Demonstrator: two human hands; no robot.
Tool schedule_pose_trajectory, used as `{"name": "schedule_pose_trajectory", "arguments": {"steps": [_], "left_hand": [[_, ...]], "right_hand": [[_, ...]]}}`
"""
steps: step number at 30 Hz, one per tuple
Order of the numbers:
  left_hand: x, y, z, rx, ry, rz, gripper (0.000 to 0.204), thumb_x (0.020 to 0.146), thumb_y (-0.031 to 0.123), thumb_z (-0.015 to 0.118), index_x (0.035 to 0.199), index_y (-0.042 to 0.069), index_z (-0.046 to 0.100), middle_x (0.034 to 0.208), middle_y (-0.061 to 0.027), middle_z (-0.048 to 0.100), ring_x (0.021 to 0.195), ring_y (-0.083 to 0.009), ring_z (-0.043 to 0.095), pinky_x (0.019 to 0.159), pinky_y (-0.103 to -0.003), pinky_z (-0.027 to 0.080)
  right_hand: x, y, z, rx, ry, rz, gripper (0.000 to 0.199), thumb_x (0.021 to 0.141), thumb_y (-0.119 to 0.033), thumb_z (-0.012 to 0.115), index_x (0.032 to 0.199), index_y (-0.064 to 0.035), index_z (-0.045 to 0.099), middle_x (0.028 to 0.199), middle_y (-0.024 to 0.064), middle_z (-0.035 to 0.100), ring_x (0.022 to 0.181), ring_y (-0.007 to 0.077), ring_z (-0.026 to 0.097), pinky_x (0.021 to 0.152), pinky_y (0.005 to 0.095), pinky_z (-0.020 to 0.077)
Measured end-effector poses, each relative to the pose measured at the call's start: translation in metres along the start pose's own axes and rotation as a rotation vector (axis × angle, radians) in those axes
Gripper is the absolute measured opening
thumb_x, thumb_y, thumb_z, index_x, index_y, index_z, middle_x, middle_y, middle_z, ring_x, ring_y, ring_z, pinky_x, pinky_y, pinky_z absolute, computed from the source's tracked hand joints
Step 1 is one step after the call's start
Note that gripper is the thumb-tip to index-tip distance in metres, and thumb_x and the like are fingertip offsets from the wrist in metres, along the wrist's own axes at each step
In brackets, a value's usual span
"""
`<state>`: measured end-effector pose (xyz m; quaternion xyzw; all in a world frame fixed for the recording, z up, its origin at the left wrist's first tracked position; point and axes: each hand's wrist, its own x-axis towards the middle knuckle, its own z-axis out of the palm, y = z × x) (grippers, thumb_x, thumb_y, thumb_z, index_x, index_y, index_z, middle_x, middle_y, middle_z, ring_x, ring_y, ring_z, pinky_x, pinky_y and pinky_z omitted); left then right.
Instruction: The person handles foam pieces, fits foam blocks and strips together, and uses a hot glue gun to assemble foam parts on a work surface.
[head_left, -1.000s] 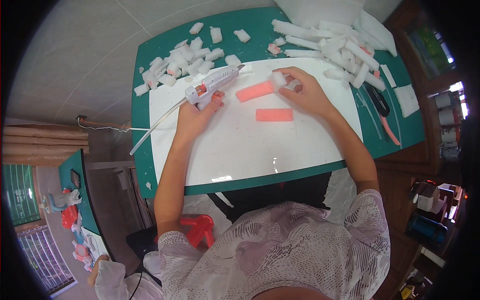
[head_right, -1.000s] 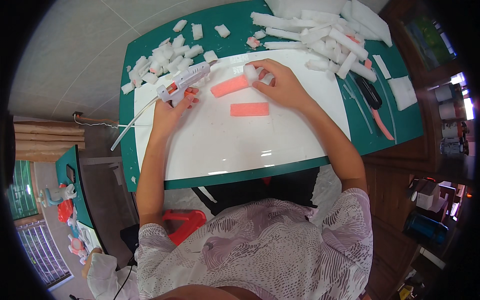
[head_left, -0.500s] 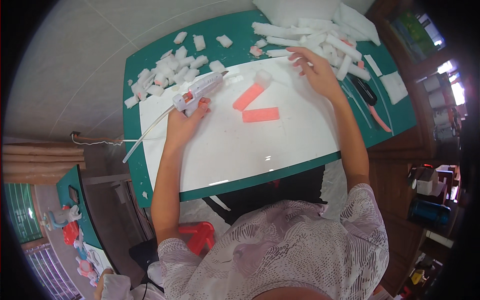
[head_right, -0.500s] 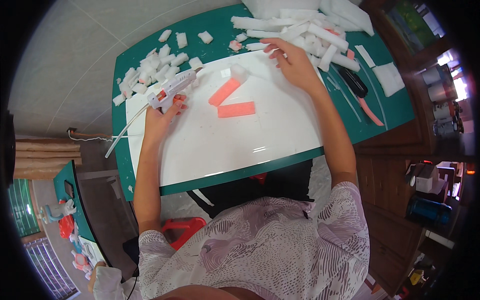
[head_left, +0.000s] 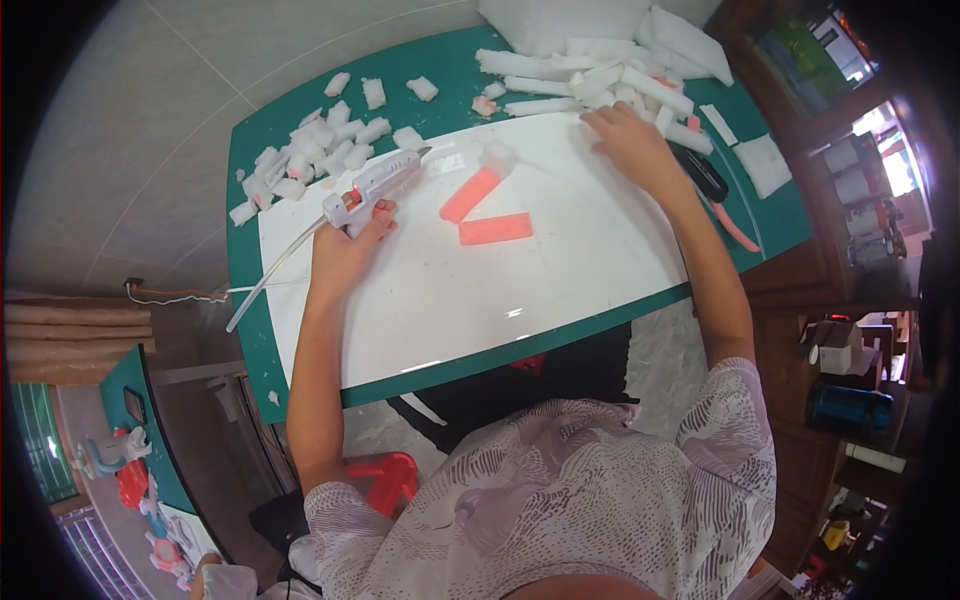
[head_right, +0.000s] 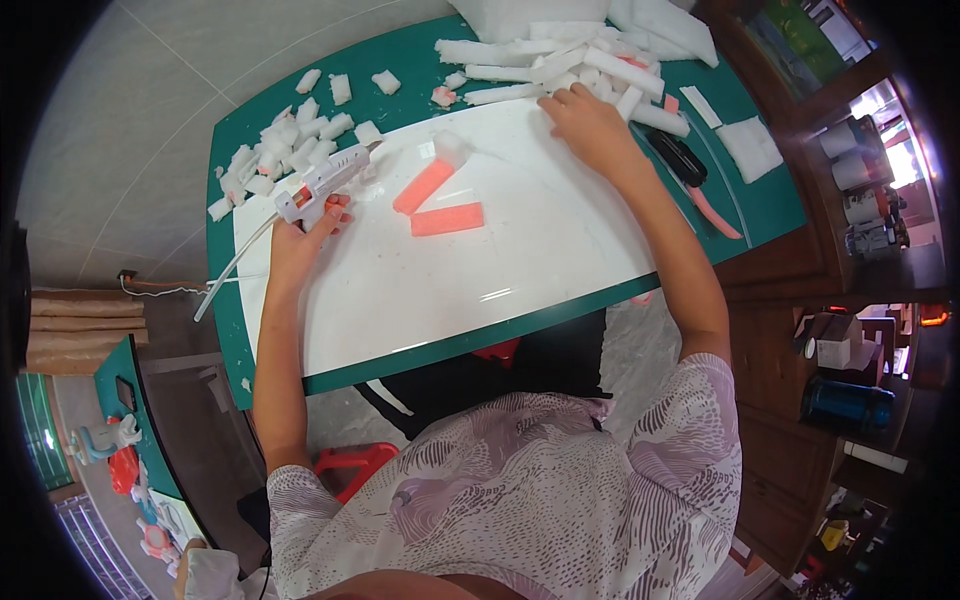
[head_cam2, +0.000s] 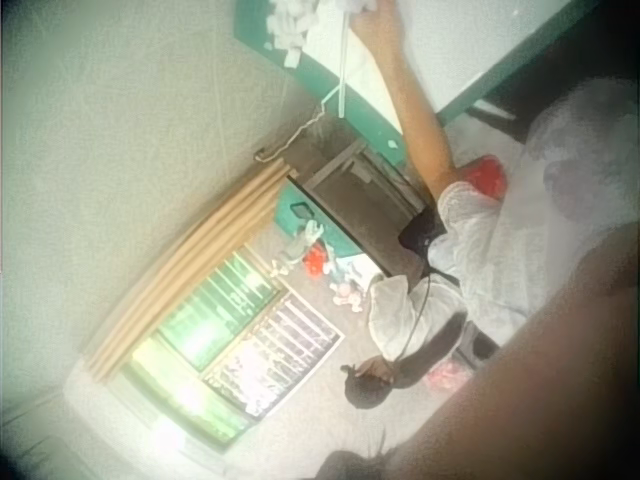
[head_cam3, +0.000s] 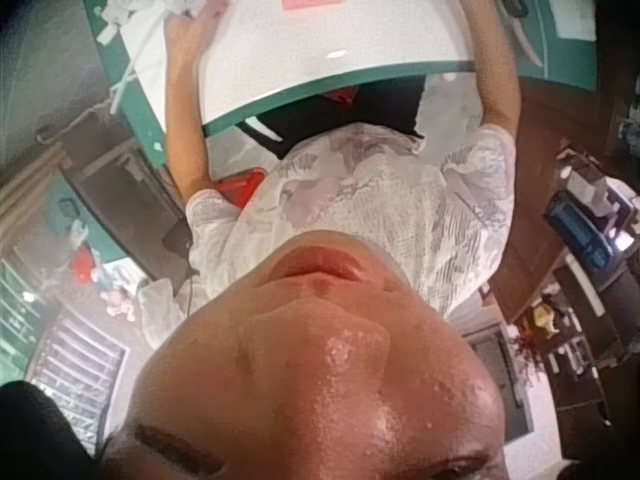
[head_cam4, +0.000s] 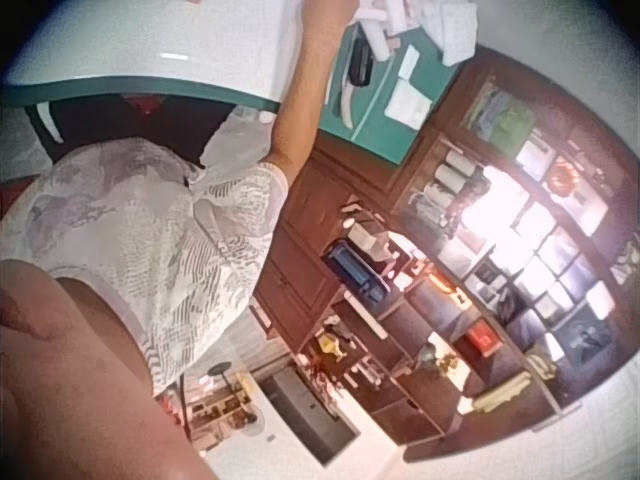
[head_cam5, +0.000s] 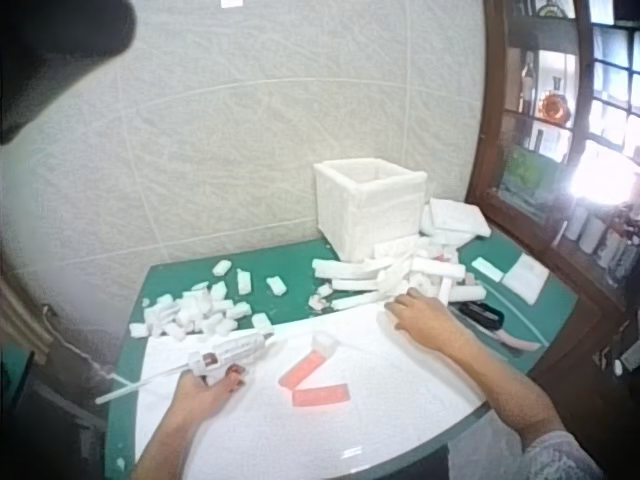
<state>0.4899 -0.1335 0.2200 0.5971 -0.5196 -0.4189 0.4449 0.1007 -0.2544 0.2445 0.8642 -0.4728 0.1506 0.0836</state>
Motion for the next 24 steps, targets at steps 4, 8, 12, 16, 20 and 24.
{"name": "schedule_pose_trajectory", "arguments": {"steps": [4, 8, 12, 16, 20, 24], "left_hand": [[0.0, 0.003, 0.001, 0.001, -0.004, -0.018, 0.033, 0.089, 0.015, 0.068, 0.117, -0.002, 0.063, 0.106, -0.0101, 0.072, 0.089, -0.0158, 0.069, 0.082, -0.028, 0.053], [-0.001, -0.001, -0.002, -0.009, -0.004, 0.009, 0.033, 0.089, 0.016, 0.068, 0.117, -0.002, 0.064, 0.105, -0.0089, 0.072, 0.089, -0.0153, 0.069, 0.082, -0.028, 0.053], [-0.001, 0.002, -0.004, -0.01, -0.007, 0.026, 0.033, 0.09, 0.016, 0.068, 0.117, -0.001, 0.064, 0.105, -0.0077, 0.072, 0.09, -0.0143, 0.069, 0.082, -0.028, 0.053], [-0.001, 0.003, -0.004, -0.023, -0.014, 0.038, 0.035, 0.09, 0.015, 0.068, 0.12, -0.001, 0.063, 0.106, -0.0078, 0.072, 0.09, -0.0144, 0.069, 0.083, -0.028, 0.053], [-0.004, 0.001, -0.003, -0.081, 0.002, 0.028, 0.037, 0.089, 0.014, 0.069, 0.122, 0.0, 0.062, 0.107, -0.0082, 0.072, 0.091, -0.0149, 0.069, 0.083, -0.028, 0.053], [-0.007, 0.004, 0.001, -0.08, -0.053, 0.071, 0.035, 0.088, 0.011, 0.069, 0.121, 0.001, 0.064, 0.107, -0.0089, 0.072, 0.091, -0.0156, 0.069, 0.083, -0.029, 0.054]], "right_hand": [[0.003, 0.008, 0.012, -0.173, -0.092, -0.085, 0.026, 0.085, -0.009, 0.066, 0.112, -0.0055, 0.066, 0.107, 0.0115, 0.064, 0.105, 0.0276, 0.061, 0.083, 0.0384, 0.0545], [0.009, -0.015, -0.035, 0.486, -0.019, 0.081, 0.029, 0.087, -0.005, 0.064, 0.116, -0.0024, 0.065, 0.108, 0.0095, 0.065, 0.095, 0.0219, 0.065, 0.086, 0.0321, 0.0547], [0.008, -0.026, -0.048, 1.153, 0.01, 0.233, 0.029, 0.088, -0.003, 0.061, 0.117, -0.0027, 0.065, 0.112, 0.0083, 0.066, 0.095, 0.019, 0.066, 0.091, 0.031, 0.0523], [0.008, -0.028, -0.033, 1.391, 0.019, 0.193, 0.028, 0.087, -0.001, 0.062, 0.115, -0.0032, 0.064, 0.128, 0.0084, 0.059, 0.113, 0.0176, 0.059, 0.095, 0.03, 0.05], [0.012, -0.044, -0.022, 1.341, 0.073, 0.022, 0.025, 0.086, 0.002, 0.064, 0.111, -0.0026, 0.064, 0.133, 0.009, 0.052, 0.124, 0.0174, 0.052, 0.098, 0.0294, 0.0482], [0.013, -0.067, 0.0, 1.4, 0.096, 0.012, 0.023, 0.086, 0.006, 0.066, 0.107, -0.0024, 0.062, 0.127, 0.0095, 0.053, 0.123, 0.019, 0.052, 0.1, 0.0309, 0.0481]]}}
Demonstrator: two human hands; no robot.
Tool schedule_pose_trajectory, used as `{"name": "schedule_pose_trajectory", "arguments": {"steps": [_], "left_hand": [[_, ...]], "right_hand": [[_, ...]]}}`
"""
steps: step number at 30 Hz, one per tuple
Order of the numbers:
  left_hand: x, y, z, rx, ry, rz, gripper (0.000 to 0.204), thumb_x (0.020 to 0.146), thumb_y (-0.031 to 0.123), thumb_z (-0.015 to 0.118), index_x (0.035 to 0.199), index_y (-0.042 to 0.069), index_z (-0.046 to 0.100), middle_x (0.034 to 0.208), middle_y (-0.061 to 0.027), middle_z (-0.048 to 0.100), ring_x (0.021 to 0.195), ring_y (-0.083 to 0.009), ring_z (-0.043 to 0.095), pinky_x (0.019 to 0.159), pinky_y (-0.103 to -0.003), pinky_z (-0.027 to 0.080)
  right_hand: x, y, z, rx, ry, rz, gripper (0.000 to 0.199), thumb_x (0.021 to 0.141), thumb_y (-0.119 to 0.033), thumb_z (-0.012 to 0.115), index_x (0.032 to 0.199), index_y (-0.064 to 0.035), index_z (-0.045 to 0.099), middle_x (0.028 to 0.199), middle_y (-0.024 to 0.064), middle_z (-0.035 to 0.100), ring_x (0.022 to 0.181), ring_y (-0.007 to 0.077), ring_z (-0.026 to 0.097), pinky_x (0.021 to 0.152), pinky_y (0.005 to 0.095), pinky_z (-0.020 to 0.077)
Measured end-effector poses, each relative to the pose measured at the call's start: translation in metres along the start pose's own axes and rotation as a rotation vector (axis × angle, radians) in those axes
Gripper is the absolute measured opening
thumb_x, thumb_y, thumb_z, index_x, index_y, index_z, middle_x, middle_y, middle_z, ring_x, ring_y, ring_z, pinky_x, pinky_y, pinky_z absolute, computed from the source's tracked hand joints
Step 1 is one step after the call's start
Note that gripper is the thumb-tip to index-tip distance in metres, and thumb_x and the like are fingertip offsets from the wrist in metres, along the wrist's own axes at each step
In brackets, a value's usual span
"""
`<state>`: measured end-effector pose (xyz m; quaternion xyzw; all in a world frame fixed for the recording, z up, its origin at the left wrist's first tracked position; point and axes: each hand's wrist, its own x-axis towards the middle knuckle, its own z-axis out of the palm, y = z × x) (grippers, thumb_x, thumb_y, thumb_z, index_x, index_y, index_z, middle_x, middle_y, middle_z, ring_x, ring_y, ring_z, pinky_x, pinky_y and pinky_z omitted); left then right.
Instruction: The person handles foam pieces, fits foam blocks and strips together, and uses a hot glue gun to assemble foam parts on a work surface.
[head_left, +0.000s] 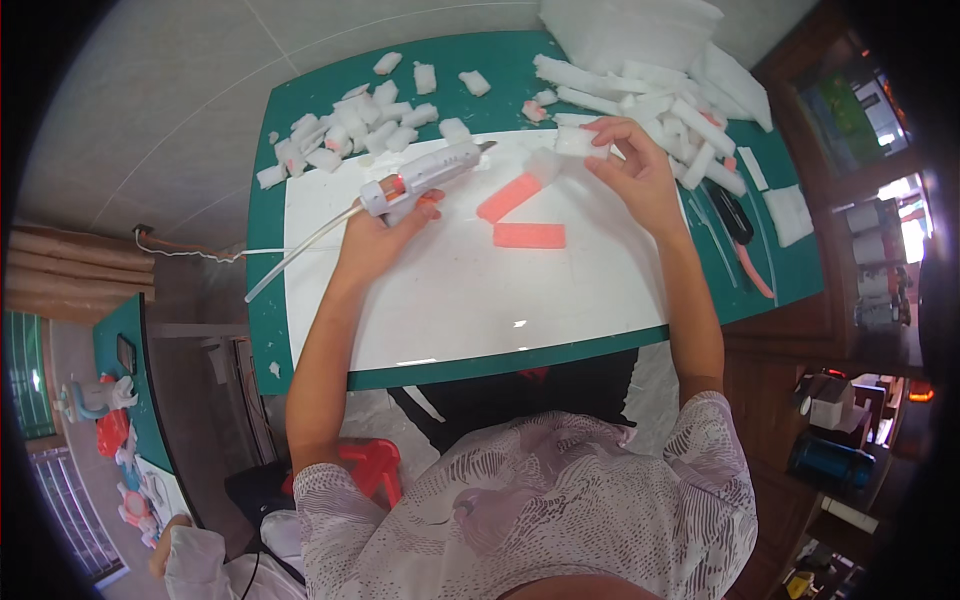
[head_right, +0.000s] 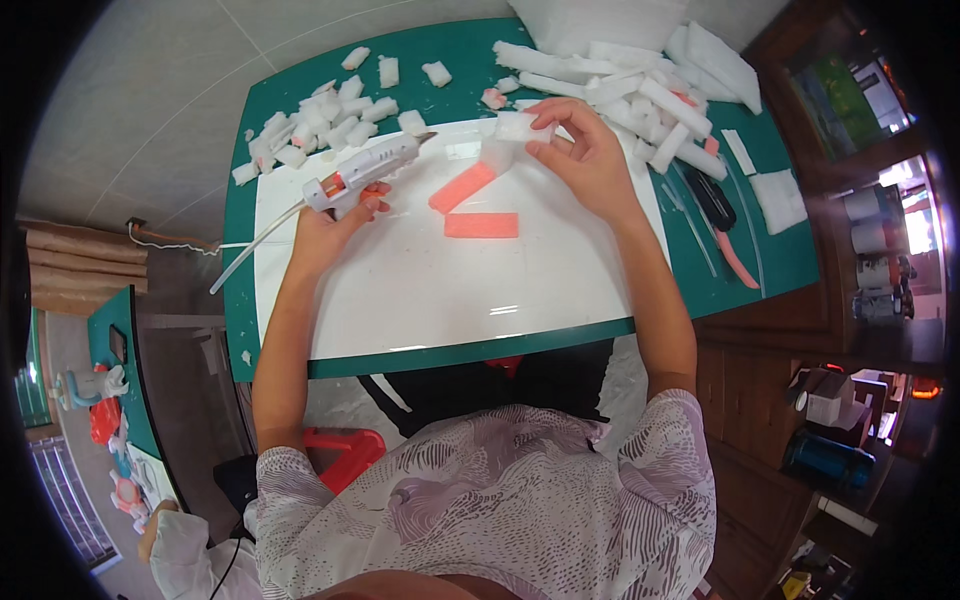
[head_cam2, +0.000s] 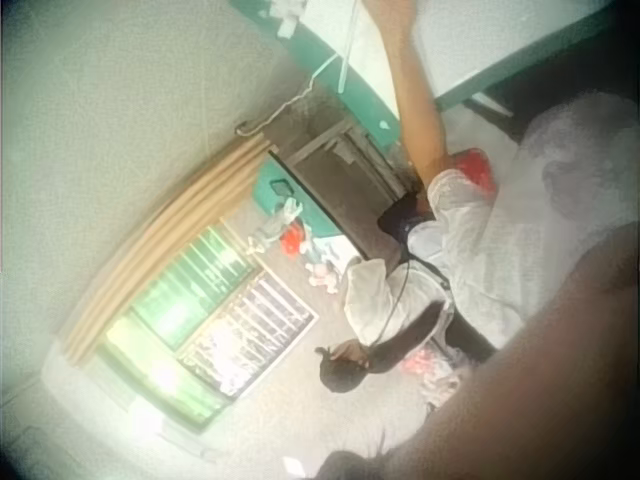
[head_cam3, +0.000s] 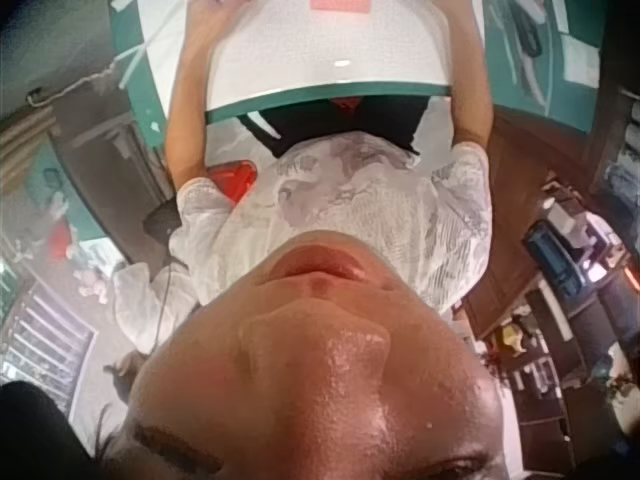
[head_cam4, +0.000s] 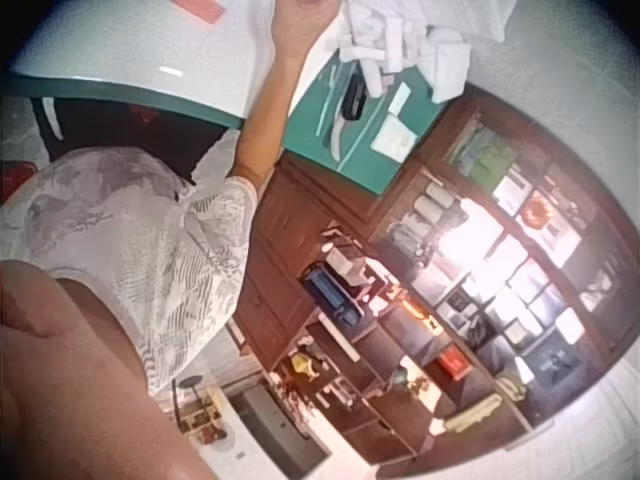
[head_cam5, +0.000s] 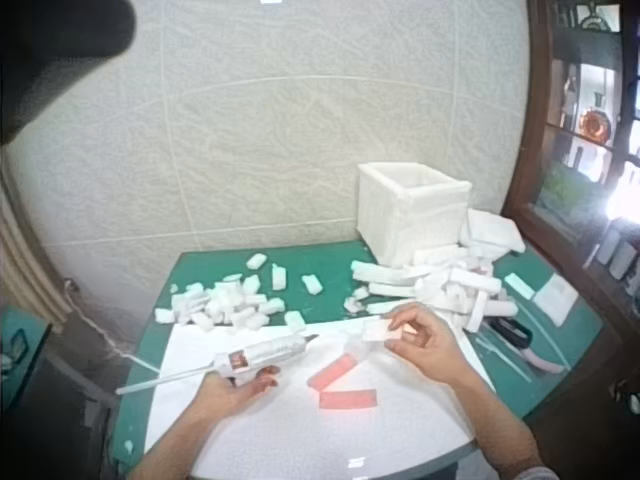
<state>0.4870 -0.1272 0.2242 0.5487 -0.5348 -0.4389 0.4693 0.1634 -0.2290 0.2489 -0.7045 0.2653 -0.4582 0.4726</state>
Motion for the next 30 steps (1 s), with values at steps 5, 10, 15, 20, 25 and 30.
{"name": "schedule_pose_trajectory", "arguments": {"steps": [5, 10, 15, 20, 25, 30], "left_hand": [[-0.005, 0.008, 0.01, 0.044, -0.068, 0.038, 0.027, 0.088, 0.014, 0.069, 0.114, 0.003, 0.067, 0.102, -0.0065, 0.073, 0.091, -0.0155, 0.068, 0.084, -0.03, 0.052], [-0.008, 0.011, 0.013, 0.147, -0.099, 0.021, 0.025, 0.089, 0.016, 0.069, 0.111, 0.005, 0.068, 0.101, -0.0063, 0.073, 0.091, -0.0151, 0.065, 0.083, -0.031, 0.05], [-0.008, 0.008, 0.013, 0.135, -0.127, 0.053, 0.023, 0.089, 0.016, 0.068, 0.109, 0.005, 0.068, 0.099, -0.0059, 0.073, 0.089, -0.0155, 0.065, 0.082, -0.031, 0.05], [-0.009, 0.005, 0.012, 0.139, -0.163, 0.014, 0.022, 0.091, 0.014, 0.068, 0.111, 0.005, 0.067, 0.103, -0.0041, 0.071, 0.096, -0.013, 0.064, 0.083, -0.028, 0.052], [-0.01, 0.007, 0.015, 0.132, -0.143, -0.014, 0.021, 0.09, 0.015, 0.069, 0.107, 0.003, 0.068, 0.099, -0.0045, 0.071, 0.092, -0.013, 0.064, 0.082, -0.028, 0.051], [-0.01, 0.01, 0.017, 0.117, -0.133, -0.073, 0.022, 0.089, 0.014, 0.07, 0.108, 0.003, 0.067, 0.097, -0.0039, 0.07, 0.091, -0.0123, 0.063, 0.083, -0.027, 0.049]], "right_hand": [[-0.009, 0.004, 0.024, -0.09, 0.048, 0.041, 0.031, 0.084, 0.002, 0.071, 0.112, -0.0053, 0.06, 0.121, 0.0075, 0.054, 0.12, 0.0204, 0.055, 0.099, 0.0344, 0.0517], [-0.012, 0.0, 0.032, -0.337, -0.015, 0.051, 0.036, 0.08, -0.004, 0.075, 0.113, -0.0086, 0.06, 0.12, 0.0058, 0.056, 0.116, 0.0202, 0.058, 0.095, 0.0355, 0.0552], [-0.014, -0.004, 0.035, -0.368, -0.024, 0.056, 0.037, 0.081, -0.005, 0.075, 0.114, -0.0085, 0.059, 0.119, 0.0065, 0.057, 0.113, 0.021, 0.06, 0.093, 0.0348, 0.0563], [-0.016, -0.003, 0.035, -0.376, -0.03, 0.043, 0.039, 0.081, -0.006, 0.075, 0.116, -0.009, 0.058, 0.119, 0.0064, 0.058, 0.113, 0.0217, 0.06, 0.093, 0.0348, 0.056], [-0.018, -0.007, 0.034, -0.389, -0.048, 0.049, 0.04, 0.081, -0.007, 0.075, 0.117, -0.0096, 0.057, 0.121, 0.0061, 0.058, 0.113, 0.0224, 0.06, 0.093, 0.035, 0.0548], [-0.018, -0.008, 0.034, -0.372, -0.054, 0.06, 0.04, 0.08, -0.002, 0.074, 0.116, -0.0075, 0.058, 0.12, 0.0067, 0.057, 0.116, 0.0199, 0.058, 0.091, 0.0321, 0.0549]]}}
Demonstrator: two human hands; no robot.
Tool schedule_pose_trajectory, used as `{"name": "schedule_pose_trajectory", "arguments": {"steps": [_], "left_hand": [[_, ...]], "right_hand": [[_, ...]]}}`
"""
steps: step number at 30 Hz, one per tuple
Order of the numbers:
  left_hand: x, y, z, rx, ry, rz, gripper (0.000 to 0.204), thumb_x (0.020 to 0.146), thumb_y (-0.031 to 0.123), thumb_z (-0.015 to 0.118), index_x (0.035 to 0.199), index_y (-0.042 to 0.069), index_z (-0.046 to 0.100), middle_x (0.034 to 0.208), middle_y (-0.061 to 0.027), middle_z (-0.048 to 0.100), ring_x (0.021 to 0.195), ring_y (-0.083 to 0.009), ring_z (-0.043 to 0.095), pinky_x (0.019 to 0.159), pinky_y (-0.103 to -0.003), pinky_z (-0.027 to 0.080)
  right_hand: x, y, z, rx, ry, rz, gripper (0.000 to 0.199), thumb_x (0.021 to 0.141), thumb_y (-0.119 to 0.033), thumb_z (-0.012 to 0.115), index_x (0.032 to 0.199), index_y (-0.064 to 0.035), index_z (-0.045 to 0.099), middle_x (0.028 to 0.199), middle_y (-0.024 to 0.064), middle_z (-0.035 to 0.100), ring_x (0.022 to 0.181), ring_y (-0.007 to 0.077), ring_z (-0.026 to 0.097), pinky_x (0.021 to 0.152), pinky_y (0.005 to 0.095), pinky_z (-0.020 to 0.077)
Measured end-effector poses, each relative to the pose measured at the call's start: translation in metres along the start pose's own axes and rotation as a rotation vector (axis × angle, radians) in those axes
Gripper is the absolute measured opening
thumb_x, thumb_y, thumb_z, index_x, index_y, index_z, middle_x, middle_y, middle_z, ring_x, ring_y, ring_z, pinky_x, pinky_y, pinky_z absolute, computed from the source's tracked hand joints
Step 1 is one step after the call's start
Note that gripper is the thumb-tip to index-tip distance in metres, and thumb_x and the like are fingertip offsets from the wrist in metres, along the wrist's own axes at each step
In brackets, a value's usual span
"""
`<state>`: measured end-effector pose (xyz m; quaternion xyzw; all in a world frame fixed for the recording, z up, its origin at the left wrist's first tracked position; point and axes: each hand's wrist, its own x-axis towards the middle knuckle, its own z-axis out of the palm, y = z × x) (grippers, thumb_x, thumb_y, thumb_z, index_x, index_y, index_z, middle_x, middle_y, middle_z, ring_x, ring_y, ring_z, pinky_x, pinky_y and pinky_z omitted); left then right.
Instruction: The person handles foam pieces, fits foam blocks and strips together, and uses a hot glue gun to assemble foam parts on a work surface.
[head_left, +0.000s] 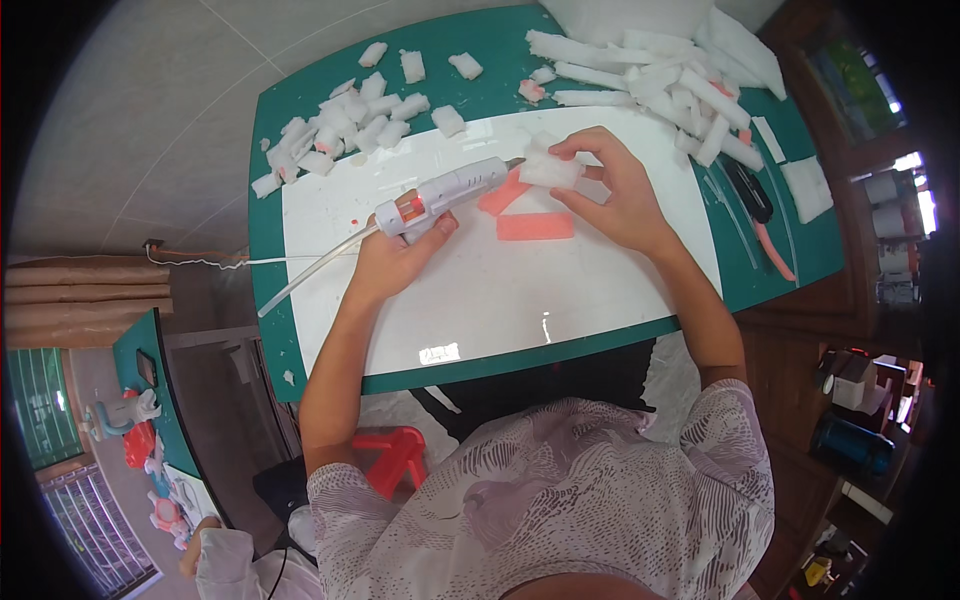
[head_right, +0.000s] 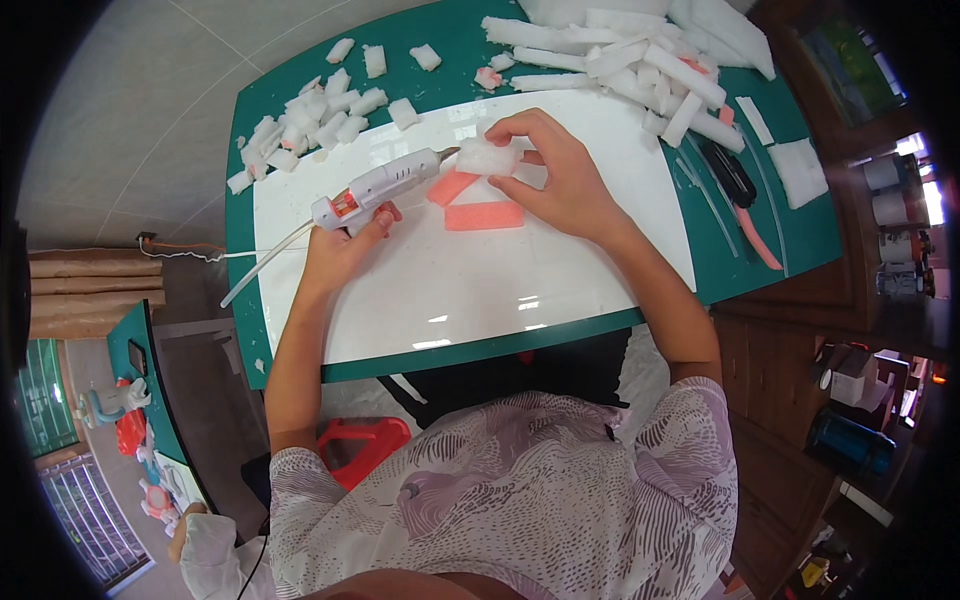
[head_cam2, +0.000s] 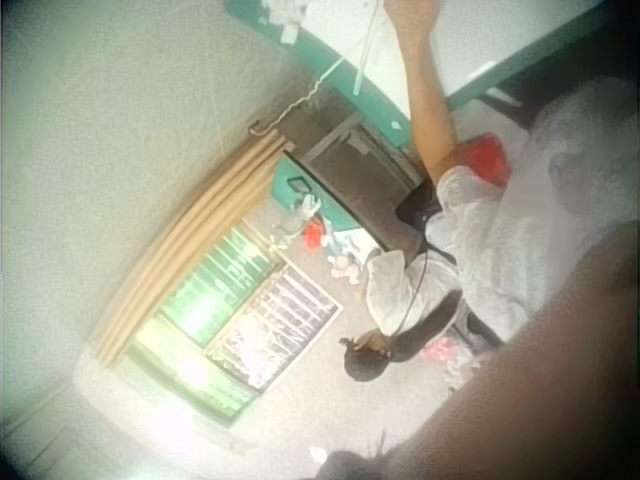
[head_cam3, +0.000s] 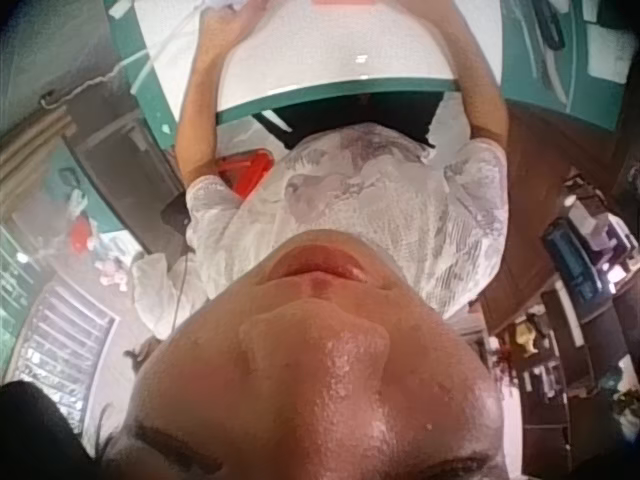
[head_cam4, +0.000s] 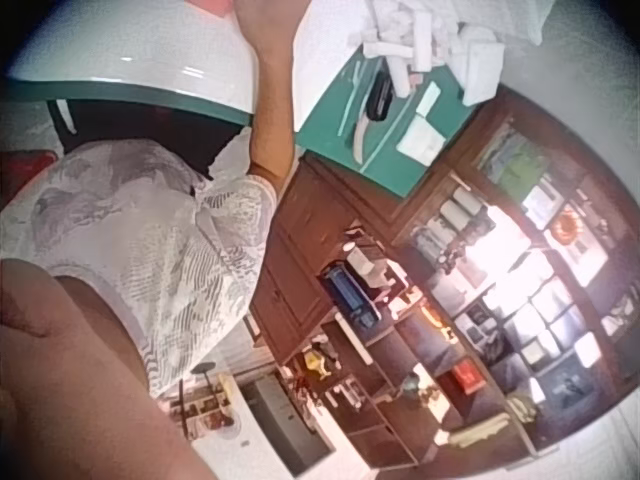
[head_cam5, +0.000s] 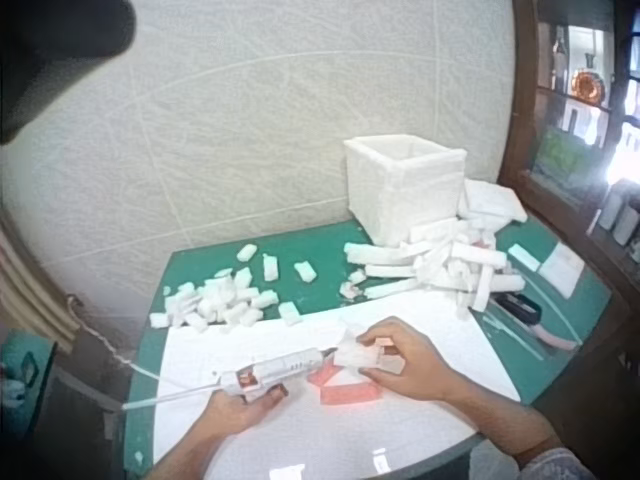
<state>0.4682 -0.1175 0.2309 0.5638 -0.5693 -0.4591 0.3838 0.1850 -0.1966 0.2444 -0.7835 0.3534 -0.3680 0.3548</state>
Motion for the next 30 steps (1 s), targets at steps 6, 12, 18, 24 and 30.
{"name": "schedule_pose_trajectory", "arguments": {"steps": [6, 12, 18, 24, 30], "left_hand": [[0.002, -0.014, -0.003, -0.069, 0.012, -0.002, 0.028, 0.089, 0.011, 0.069, 0.114, 0.002, 0.064, 0.1, -0.0016, 0.068, 0.094, -0.0104, 0.061, 0.087, -0.027, 0.047], [0.002, -0.019, -0.005, -0.033, 0.003, -0.013, 0.03, 0.088, 0.015, 0.071, 0.114, 0.003, 0.064, 0.099, -0.0009, 0.068, 0.094, -0.0104, 0.061, 0.086, -0.027, 0.047], [0.001, -0.016, -0.004, -0.003, 0.001, -0.032, 0.03, 0.087, 0.016, 0.071, 0.113, 0.004, 0.065, 0.099, -0.0004, 0.068, 0.092, -0.0105, 0.06, 0.085, -0.027, 0.047], [0.001, -0.017, -0.005, -0.014, -0.013, -0.014, 0.029, 0.087, 0.017, 0.071, 0.113, 0.004, 0.066, 0.098, -0.0009, 0.068, 0.091, -0.0105, 0.06, 0.084, -0.027, 0.047], [0.001, -0.014, -0.003, 0.035, -0.001, -0.009, 0.029, 0.087, 0.018, 0.071, 0.111, 0.002, 0.066, 0.096, -0.0026, 0.069, 0.088, -0.0115, 0.061, 0.081, -0.028, 0.048]], "right_hand": [[0.001, 0.002, 0.001, -0.018, -0.001, -0.037, 0.04, 0.08, -0.002, 0.074, 0.116, -0.0074, 0.058, 0.119, 0.0073, 0.057, 0.115, 0.0205, 0.058, 0.09, 0.0327, 0.0558], [0.0, 0.0, 0.0, -0.022, -0.013, -0.016, 0.04, 0.08, -0.003, 0.075, 0.116, -0.0079, 0.058, 0.119, 0.0068, 0.057, 0.114, 0.0205, 0.058, 0.09, 0.0329, 0.0553], [-0.001, 0.0, -0.002, -0.017, -0.018, -0.011, 0.039, 0.083, -0.009, 0.074, 0.118, -0.0097, 0.057, 0.122, 0.006, 0.058, 0.115, 0.0221, 0.059, 0.092, 0.0345, 0.0545], [0.001, 0.001, -0.004, -0.03, 0.025, 0.011, 0.04, 0.08, -0.005, 0.076, 0.116, -0.0085, 0.059, 0.121, 0.0057, 0.058, 0.116, 0.019, 0.058, 0.088, 0.0315, 0.0543], [0.001, 0.002, -0.006, -0.028, 0.027, 0.028, 0.043, 0.08, -0.004, 0.076, 0.119, -0.0083, 0.058, 0.123, 0.0055, 0.057, 0.12, 0.0188, 0.057, 0.089, 0.0314, 0.0541]]}}
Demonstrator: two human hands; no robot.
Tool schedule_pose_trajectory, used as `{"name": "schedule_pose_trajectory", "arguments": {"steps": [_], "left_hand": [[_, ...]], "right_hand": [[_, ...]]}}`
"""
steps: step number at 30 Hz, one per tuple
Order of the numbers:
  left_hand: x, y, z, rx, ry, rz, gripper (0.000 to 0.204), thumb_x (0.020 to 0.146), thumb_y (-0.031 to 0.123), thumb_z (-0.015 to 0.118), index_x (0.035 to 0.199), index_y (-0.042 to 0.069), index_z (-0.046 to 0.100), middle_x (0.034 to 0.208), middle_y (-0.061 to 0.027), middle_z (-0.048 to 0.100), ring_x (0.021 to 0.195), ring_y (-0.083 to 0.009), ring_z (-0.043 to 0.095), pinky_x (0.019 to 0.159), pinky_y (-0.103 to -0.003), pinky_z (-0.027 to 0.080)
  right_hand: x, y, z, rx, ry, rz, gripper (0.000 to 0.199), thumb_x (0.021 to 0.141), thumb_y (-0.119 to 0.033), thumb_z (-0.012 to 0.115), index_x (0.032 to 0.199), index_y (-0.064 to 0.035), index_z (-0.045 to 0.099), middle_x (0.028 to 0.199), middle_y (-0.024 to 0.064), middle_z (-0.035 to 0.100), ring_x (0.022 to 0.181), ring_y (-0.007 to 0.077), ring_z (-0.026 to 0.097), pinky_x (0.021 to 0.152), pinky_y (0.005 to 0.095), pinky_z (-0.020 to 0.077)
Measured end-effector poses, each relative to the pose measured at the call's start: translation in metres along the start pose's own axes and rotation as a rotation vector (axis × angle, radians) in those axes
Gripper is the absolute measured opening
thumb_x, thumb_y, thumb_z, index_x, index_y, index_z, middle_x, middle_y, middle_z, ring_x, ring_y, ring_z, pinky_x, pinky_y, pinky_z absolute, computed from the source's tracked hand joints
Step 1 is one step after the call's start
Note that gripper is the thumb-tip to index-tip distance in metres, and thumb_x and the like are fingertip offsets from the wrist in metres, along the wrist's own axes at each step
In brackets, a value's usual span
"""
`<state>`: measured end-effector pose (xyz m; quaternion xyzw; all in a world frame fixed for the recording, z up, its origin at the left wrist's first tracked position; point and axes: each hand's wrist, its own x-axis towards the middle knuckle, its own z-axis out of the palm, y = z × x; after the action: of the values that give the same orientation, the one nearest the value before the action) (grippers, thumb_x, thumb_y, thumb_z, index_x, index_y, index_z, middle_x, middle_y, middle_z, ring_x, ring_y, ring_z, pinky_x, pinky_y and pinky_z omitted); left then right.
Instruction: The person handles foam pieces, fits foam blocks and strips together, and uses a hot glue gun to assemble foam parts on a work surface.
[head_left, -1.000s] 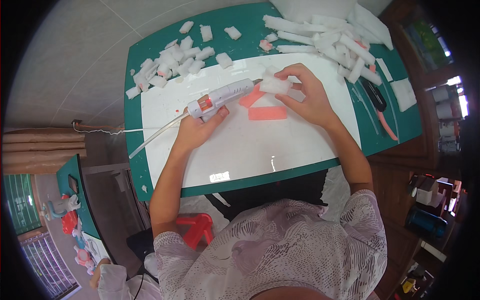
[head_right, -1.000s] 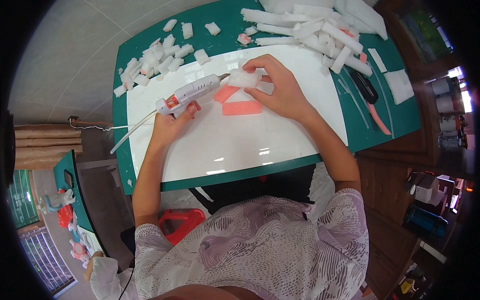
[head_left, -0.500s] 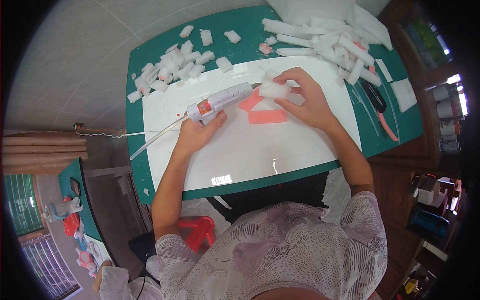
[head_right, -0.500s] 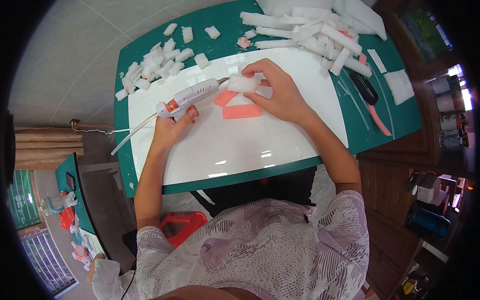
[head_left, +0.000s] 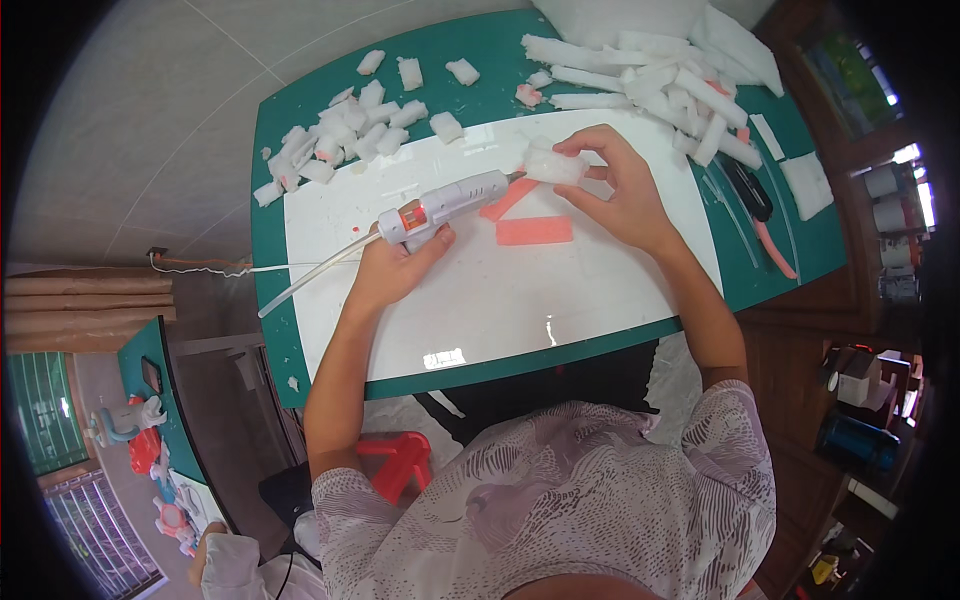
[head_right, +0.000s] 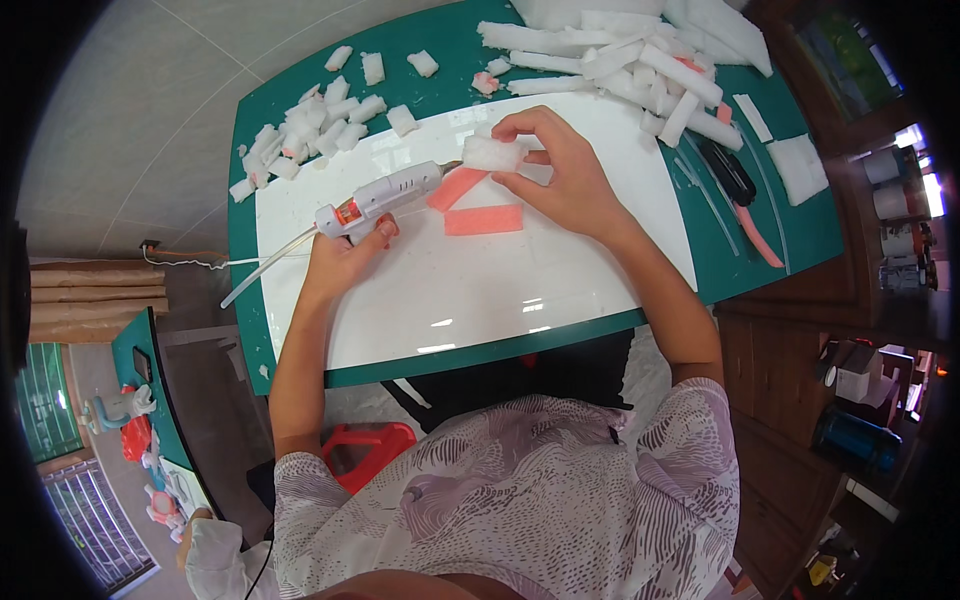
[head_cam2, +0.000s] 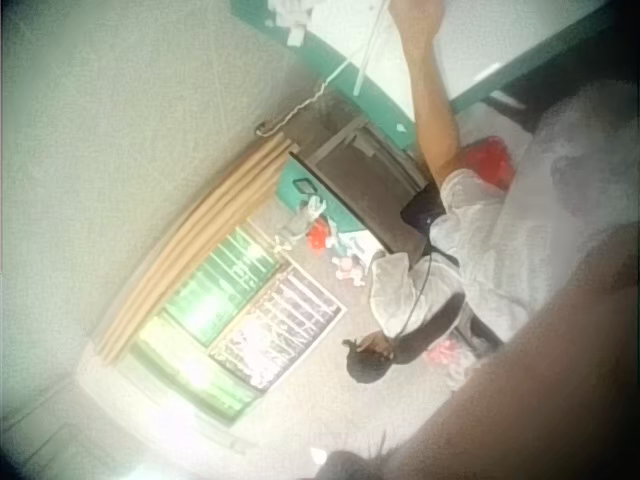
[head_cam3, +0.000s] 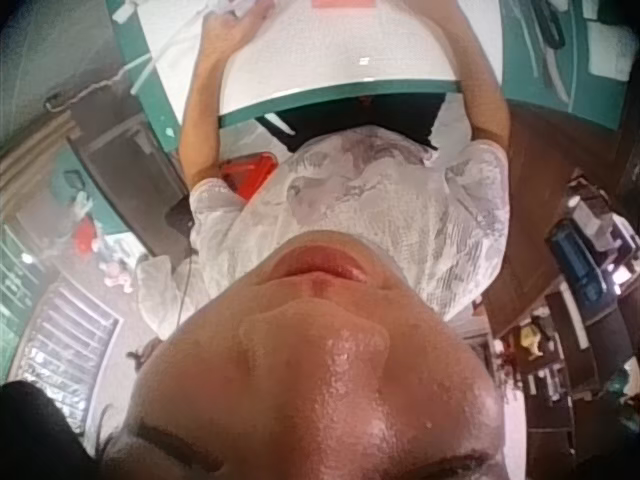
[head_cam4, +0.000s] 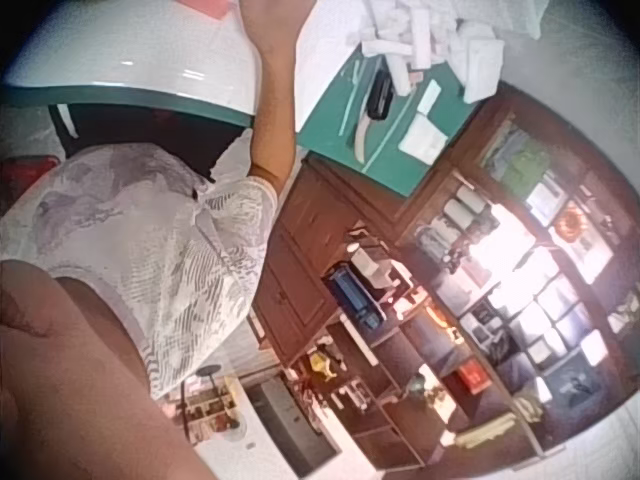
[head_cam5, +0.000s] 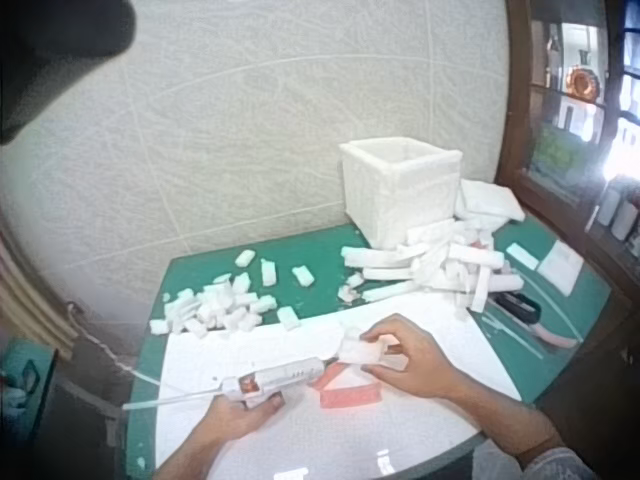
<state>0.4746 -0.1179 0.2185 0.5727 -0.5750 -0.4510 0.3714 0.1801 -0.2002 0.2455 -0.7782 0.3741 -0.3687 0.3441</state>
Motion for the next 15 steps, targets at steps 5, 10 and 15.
{"name": "schedule_pose_trajectory", "arguments": {"steps": [5, 10, 15], "left_hand": [[0.0, 0.0, -0.002, 0.025, -0.016, 0.007, 0.028, 0.087, 0.019, 0.072, 0.108, 0.002, 0.068, 0.094, -0.0046, 0.07, 0.084, -0.0121, 0.061, 0.079, -0.029, 0.049], [0.002, 0.0, -0.017, 0.108, 0.027, 0.166, 0.024, 0.086, 0.016, 0.072, 0.105, 0.002, 0.068, 0.091, -0.0089, 0.07, 0.082, -0.0154, 0.063, 0.076, -0.029, 0.05], [0.013, 0.001, -0.022, 0.428, 0.314, 0.294, 0.022, 0.08, 0.004, 0.074, 0.1, 0.001, 0.065, 0.094, -0.0137, 0.067, 0.085, -0.028, 0.066, 0.078, -0.033, 0.051]], "right_hand": [[0.001, 0.001, -0.001, -0.008, 0.016, -0.009, 0.043, 0.081, -0.003, 0.075, 0.12, -0.0077, 0.056, 0.122, 0.0061, 0.057, 0.12, 0.0192, 0.057, 0.089, 0.0314, 0.0547], [0.002, 0.01, 0.004, 0.136, 0.181, -0.05, 0.045, 0.083, -0.009, 0.076, 0.123, -0.0064, 0.055, 0.121, 0.0084, 0.059, 0.111, 0.0189, 0.061, 0.087, 0.031, 0.0564], [0.002, 0.015, -0.001, 0.285, 0.263, 0.014, 0.051, 0.084, -0.008, 0.076, 0.128, -0.0017, 0.051, 0.116, 0.014, 0.062, 0.109, 0.0188, 0.062, 0.081, 0.0265, 0.0555]]}}
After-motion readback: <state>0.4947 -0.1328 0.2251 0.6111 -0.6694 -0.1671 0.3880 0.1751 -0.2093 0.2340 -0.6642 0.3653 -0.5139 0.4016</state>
